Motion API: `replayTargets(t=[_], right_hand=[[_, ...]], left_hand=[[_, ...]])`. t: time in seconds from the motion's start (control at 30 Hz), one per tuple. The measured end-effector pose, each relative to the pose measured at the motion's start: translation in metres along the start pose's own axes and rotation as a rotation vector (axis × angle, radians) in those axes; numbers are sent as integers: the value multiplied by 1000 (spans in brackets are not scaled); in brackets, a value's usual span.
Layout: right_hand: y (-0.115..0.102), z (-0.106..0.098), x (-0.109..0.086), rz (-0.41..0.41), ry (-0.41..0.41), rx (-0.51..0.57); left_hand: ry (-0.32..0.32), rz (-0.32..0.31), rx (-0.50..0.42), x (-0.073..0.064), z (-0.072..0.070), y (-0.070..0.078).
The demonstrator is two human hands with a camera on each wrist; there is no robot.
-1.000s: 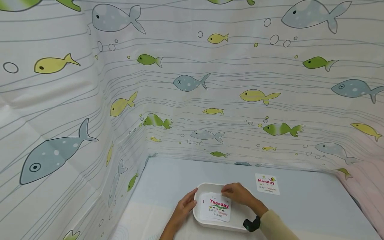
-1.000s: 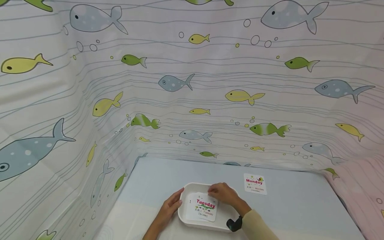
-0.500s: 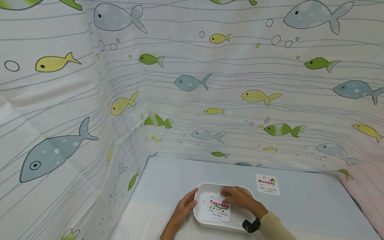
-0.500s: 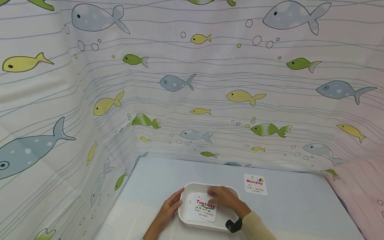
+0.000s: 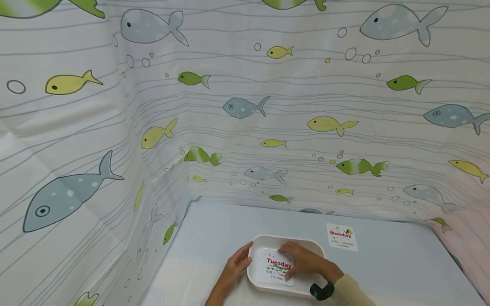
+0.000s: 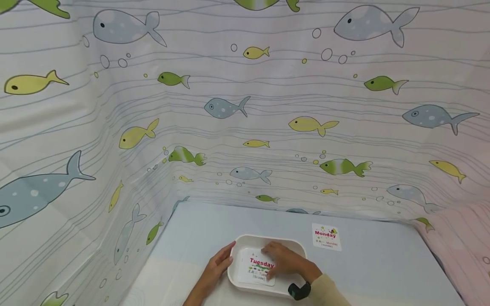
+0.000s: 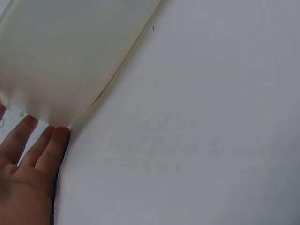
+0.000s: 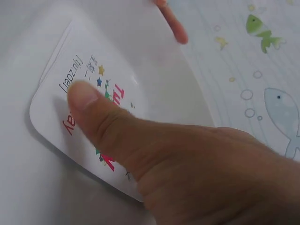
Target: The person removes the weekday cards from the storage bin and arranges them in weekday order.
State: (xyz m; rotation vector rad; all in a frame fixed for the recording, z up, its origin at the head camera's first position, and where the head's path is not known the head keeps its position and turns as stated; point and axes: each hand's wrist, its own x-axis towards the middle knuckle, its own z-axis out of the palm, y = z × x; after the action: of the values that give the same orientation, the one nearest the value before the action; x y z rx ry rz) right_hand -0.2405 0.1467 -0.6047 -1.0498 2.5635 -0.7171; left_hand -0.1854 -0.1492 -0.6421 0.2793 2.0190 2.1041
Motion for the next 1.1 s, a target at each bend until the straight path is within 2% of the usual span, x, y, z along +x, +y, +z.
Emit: replayTargets(t=[0.27,0.57,0.73,0.97,1.03,1.1], right_hand=[[2,4,0,-3,32,-38],[-2,3,-1,49,-18,-103],[-6,0,-2,50,-25,-113],[-12,-3,-3,16,-1,-180],[-14,-3,-4,24,-3,-166],[-14,-4,-4,70,-16,-122]], left_hand=[[6,15,1,0,1,0],[-1,18,-25,1,1,0],[-2,28,-33,0,1,1],[-4,36,-15,0,1,1],[-4,31,-14,0,1,0],[-6,31,-17,0,0,-1]])
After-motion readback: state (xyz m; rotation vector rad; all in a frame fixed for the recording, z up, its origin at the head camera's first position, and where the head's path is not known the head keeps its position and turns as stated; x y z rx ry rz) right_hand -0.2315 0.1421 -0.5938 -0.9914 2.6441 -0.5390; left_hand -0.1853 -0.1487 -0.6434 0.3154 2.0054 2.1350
